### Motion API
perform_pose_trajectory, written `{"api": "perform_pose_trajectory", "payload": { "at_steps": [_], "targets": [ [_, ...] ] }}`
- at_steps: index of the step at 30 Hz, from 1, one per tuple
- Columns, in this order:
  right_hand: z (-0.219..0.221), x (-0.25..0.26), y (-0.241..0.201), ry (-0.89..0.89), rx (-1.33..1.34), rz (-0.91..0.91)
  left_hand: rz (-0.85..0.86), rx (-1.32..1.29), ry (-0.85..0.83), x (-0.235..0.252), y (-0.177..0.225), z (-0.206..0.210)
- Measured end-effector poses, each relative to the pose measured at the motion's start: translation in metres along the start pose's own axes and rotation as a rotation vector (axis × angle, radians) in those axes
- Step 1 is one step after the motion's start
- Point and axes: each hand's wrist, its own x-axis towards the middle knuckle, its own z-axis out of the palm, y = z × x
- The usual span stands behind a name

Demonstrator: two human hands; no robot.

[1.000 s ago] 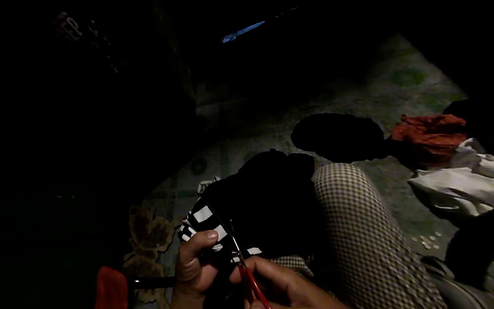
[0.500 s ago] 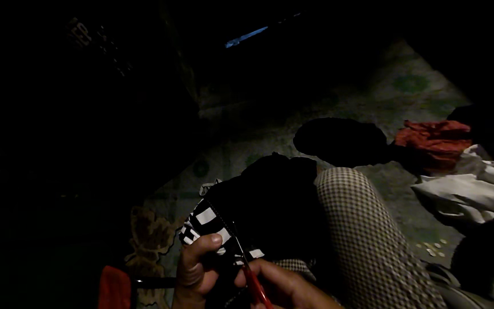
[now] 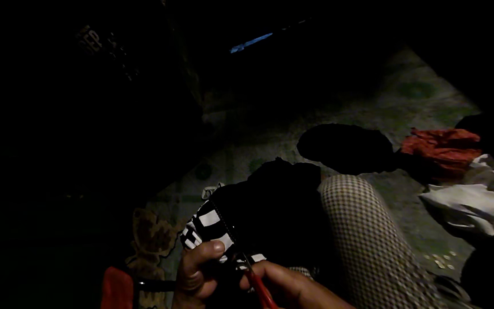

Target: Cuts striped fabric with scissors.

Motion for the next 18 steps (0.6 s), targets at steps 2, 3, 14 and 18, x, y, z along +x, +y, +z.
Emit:
{"api": "perform_pose_trajectory", "payload": {
  "at_steps": [2,3,14,18],
  "targets": [
    [-0.002,-0.001,-0.001,-0.005,-0.012,0.002,0.007,0.004,0.011,-0.001,0.0,-0.001],
    [-0.003,-0.002,-0.001,-0.008,-0.016,0.0,0.011,0.004,0.007,-0.001,0.0,-0.001],
    [-0.012,-0.003,-0.011,-0.069,-0.093,0.0,0.099,0.116,-0.113,-0.003,0.002,-0.002],
    [-0.01,-0.008,-0.01,-0.051,-0.113,-0.027,0.122,0.15,-0.121,-0.005,0.003,0.001]
  ]
}}
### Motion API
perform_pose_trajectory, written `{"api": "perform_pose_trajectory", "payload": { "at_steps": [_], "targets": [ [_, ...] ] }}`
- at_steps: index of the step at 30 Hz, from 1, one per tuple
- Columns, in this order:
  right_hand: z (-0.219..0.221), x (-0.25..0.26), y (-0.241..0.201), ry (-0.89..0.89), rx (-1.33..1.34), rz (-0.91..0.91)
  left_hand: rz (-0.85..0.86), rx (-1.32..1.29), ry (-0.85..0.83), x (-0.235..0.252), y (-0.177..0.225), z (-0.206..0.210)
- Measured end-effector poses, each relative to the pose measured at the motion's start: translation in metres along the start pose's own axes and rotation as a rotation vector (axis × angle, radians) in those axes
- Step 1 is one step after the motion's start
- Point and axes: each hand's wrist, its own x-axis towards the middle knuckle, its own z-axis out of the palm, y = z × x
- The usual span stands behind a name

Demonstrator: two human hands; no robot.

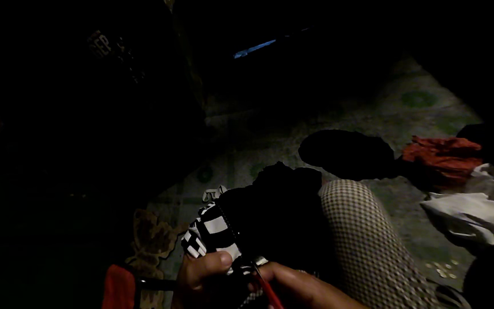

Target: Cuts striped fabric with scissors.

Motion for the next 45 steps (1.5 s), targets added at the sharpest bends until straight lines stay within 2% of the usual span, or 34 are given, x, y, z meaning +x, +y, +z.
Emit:
{"api": "perform_pose_trajectory", "payload": {
  "at_steps": [10,14,18,22,26,31,39,45],
  "targets": [
    [0.003,-0.005,-0.005,0.007,-0.011,0.008,-0.011,0.023,0.024,-0.002,0.003,0.012],
    [0.002,-0.006,-0.006,0.025,-0.036,0.0,-0.065,0.0,0.039,-0.004,0.006,0.013],
    [0.002,-0.008,-0.005,0.044,-0.047,-0.005,-0.014,0.041,-0.002,-0.001,0.006,0.017],
    [0.004,-0.005,-0.01,0.024,-0.034,-0.004,-0.074,0.069,0.111,-0.006,0.011,0.029],
    [0.005,-0.003,-0.009,0.031,-0.008,-0.012,-0.036,0.07,0.015,-0.007,0.007,0.019],
    [0.009,-0.006,-0.008,0.084,-0.049,-0.023,-0.058,0.064,0.028,-0.009,0.006,0.019],
    [0.012,-0.005,-0.012,0.077,-0.006,-0.043,-0.095,0.038,-0.036,-0.009,0.008,0.026],
    [0.014,-0.006,-0.012,0.113,-0.017,-0.045,-0.062,0.098,0.038,-0.011,0.009,0.033]
  ]
}}
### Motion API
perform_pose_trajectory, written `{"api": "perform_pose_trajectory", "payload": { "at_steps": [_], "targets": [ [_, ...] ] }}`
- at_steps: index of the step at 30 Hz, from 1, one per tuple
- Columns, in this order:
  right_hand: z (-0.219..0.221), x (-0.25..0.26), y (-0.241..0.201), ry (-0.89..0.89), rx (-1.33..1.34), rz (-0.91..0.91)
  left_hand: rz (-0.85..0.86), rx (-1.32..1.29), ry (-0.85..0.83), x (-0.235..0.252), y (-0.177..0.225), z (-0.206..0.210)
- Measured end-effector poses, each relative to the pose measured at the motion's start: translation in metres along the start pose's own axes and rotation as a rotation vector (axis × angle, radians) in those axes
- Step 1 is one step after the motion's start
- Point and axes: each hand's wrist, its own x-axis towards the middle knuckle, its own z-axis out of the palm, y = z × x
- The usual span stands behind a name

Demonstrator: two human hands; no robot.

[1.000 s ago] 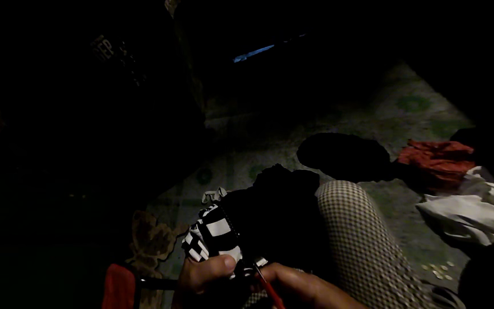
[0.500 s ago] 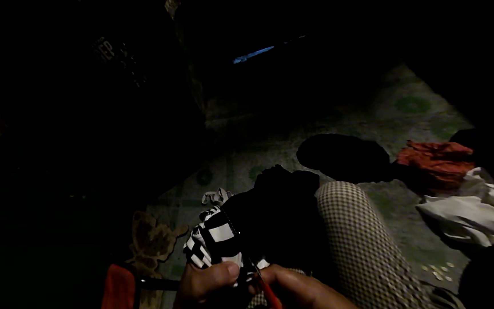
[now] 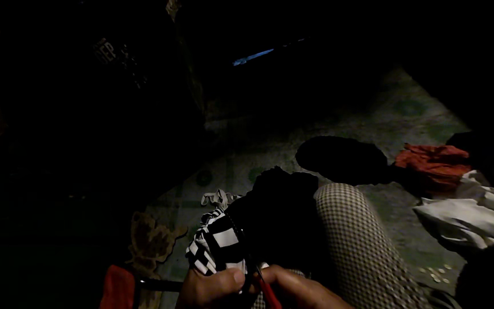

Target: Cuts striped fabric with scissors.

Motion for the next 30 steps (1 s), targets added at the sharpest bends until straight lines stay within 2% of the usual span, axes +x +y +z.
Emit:
{"api": "perform_pose_trajectory", "payload": {
  "at_steps": [9,19,26,30],
  "targets": [
    [-0.001,0.0,-0.004,-0.01,0.004,0.007,-0.002,0.017,-0.034,-0.003,-0.002,-0.003],
    [0.001,-0.001,-0.005,0.031,-0.001,0.013,0.003,0.108,0.034,-0.009,-0.001,0.005],
    [-0.002,-0.001,-0.009,0.007,-0.011,0.012,-0.012,0.145,0.019,-0.011,0.002,0.005],
    [-0.003,-0.001,-0.007,-0.008,-0.024,0.003,-0.052,0.168,0.068,-0.014,0.004,0.007]
  ]
}}
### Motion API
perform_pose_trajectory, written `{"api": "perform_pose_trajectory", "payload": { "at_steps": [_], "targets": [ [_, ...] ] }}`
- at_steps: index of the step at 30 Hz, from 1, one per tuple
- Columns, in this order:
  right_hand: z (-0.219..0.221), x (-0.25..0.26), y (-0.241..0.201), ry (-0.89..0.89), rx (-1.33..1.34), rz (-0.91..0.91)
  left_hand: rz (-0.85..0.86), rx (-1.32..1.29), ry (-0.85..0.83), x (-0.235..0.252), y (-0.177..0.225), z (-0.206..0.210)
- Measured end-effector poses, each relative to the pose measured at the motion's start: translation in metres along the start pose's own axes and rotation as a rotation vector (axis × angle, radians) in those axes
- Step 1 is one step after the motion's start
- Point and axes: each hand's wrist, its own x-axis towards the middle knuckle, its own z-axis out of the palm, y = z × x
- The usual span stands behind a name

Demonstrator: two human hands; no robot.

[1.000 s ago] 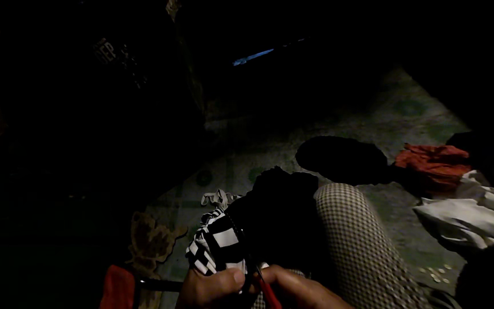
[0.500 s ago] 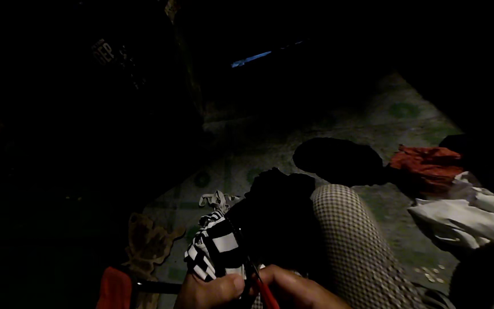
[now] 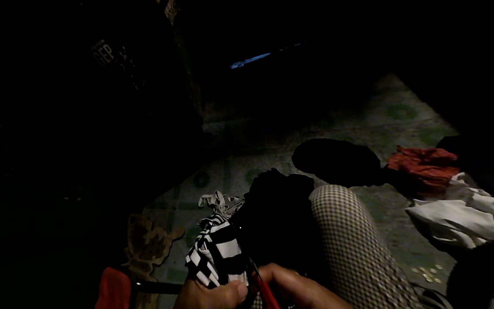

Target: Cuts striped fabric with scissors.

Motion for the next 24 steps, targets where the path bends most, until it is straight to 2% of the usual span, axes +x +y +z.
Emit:
{"api": "perform_pose_trajectory", "payload": {
  "at_steps": [12,14,16,17,20,22,24],
  "targets": [
    [0.001,0.001,0.0,0.071,-0.075,0.017,0.0,-0.029,-0.075,0.005,-0.006,-0.004],
    [0.002,0.0,0.002,0.078,-0.066,0.02,-0.052,-0.09,-0.088,0.01,-0.012,-0.007],
    [0.004,-0.002,0.005,0.091,-0.066,0.033,-0.128,-0.282,-0.134,0.019,-0.026,-0.013],
    [0.005,-0.004,0.006,0.096,-0.076,0.048,-0.188,-0.402,-0.117,0.022,-0.031,-0.013],
    [0.008,-0.012,0.008,0.128,-0.165,0.113,-0.344,-0.602,0.159,0.036,-0.029,0.001],
    [0.011,-0.018,0.012,0.141,-0.218,0.144,-0.361,-0.546,0.296,0.044,-0.028,0.01],
    [0.012,-0.022,0.018,0.151,-0.227,0.15,-0.349,-0.529,0.342,0.049,-0.025,0.015]
  ]
}}
